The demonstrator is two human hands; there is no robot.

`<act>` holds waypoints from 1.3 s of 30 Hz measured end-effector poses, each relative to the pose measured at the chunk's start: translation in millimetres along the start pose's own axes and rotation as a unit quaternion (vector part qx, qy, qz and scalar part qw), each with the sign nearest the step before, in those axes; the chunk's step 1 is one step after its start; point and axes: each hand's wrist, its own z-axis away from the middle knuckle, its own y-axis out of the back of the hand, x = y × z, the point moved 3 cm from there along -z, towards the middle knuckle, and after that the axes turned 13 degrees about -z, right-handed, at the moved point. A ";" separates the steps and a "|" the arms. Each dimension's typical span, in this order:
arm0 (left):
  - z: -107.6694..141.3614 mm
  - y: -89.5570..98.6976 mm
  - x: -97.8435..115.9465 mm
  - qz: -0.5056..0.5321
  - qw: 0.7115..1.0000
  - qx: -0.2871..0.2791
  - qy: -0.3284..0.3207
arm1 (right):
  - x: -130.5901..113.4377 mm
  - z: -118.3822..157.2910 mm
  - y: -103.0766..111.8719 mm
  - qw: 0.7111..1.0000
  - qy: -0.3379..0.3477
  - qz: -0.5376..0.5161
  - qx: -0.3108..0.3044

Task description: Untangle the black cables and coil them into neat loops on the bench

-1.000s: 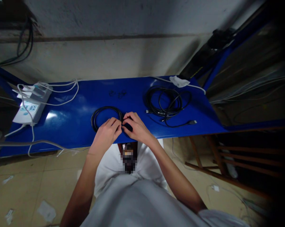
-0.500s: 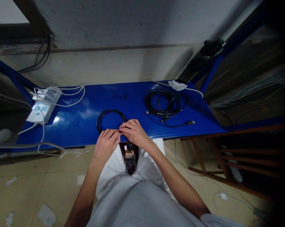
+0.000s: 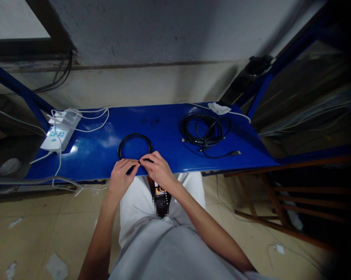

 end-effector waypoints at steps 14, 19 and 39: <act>-10.4 3.1 -29.0 0.035 0.998 0.041 0.027 | 86.5 -91.9 50.8 0.996 -0.058 0.008 0.066; -7.4 0.2 -28.1 0.025 0.998 0.054 0.024 | 138.1 -111.9 72.0 0.993 -0.073 0.083 0.052; -16.7 -5.9 -3.9 0.084 0.996 -0.012 -0.013 | 106.8 -144.3 66.6 0.989 0.013 -0.139 0.048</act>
